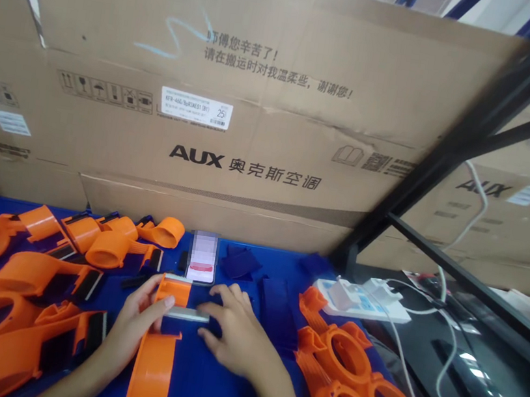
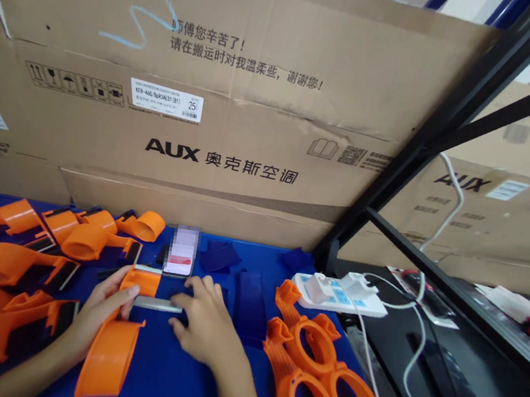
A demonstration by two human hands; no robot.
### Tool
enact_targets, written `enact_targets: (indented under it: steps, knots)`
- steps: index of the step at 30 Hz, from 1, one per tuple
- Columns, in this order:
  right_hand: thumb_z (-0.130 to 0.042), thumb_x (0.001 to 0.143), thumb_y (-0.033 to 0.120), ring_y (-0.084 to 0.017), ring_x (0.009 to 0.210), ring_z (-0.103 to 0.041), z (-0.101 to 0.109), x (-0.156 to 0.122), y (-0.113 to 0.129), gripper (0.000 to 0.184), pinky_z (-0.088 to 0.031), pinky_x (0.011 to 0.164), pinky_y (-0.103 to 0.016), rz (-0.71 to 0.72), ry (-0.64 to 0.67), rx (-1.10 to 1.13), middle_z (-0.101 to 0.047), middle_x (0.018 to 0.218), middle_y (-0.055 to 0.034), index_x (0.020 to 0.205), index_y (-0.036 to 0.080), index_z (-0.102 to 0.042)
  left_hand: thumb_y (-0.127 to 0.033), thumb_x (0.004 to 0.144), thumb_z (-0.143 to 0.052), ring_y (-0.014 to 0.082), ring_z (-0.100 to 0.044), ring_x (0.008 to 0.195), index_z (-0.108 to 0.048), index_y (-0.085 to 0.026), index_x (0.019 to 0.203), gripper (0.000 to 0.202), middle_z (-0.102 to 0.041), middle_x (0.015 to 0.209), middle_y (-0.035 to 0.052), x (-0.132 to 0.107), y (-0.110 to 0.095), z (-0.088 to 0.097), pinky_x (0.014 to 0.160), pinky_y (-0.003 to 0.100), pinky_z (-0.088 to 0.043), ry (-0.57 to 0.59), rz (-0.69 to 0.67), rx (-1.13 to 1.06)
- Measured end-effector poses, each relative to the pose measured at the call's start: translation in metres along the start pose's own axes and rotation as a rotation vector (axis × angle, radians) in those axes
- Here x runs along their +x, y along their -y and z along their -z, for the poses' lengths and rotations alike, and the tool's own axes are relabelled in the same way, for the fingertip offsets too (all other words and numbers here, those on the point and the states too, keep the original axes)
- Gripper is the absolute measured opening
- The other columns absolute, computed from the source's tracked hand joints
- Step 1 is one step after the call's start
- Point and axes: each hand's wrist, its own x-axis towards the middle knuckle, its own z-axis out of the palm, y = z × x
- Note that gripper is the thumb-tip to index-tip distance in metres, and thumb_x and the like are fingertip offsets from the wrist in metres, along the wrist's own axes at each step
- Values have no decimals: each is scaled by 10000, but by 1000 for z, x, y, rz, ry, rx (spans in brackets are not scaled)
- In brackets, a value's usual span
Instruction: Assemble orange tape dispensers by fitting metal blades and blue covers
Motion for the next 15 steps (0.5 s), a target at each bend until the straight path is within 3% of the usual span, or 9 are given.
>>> enact_targets:
  steps: [3, 6, 10, 15]
  knots:
    - [-627, 965, 241, -258, 1111, -520, -2, 2, 4, 154, -404, 940, -409, 15, 23, -24, -607, 1240, -72, 1055, 268, -749, -500, 780, -795, 96, -408, 477, -672, -201, 1087, 446, -514, 545, -79, 1, 1, 0, 476, 197, -331, -39, 9, -23]
    - [-551, 1002, 193, -233, 1041, -527, -4, 6, 4, 192, -394, 875, -369, 40, 7, -42, -642, 1119, -70, 995, 238, -738, -504, 781, -791, 98, -418, 477, -676, -207, 1067, 428, -518, 550, -76, 1, 0, -1, 479, 196, -336, -40, 3, -29]
    - [-497, 1022, 189, -220, 961, -531, -5, 9, 4, 211, -382, 833, -349, 49, -33, -81, -652, 1001, -73, 947, 204, -693, -494, 823, -765, 96, -392, 488, -654, -202, 1096, 415, -492, 545, -82, 0, -1, -2, 484, 193, -322, -16, -3, 3]
    - [-515, 983, 160, -218, 944, -534, -6, 10, 5, 141, -376, 817, -338, 40, -62, -68, -650, 1016, -70, 957, 202, -646, -477, 830, -767, 92, -386, 489, -642, -191, 1141, 440, -495, 557, -85, 0, 0, -4, 489, 194, -317, -13, -19, -4]
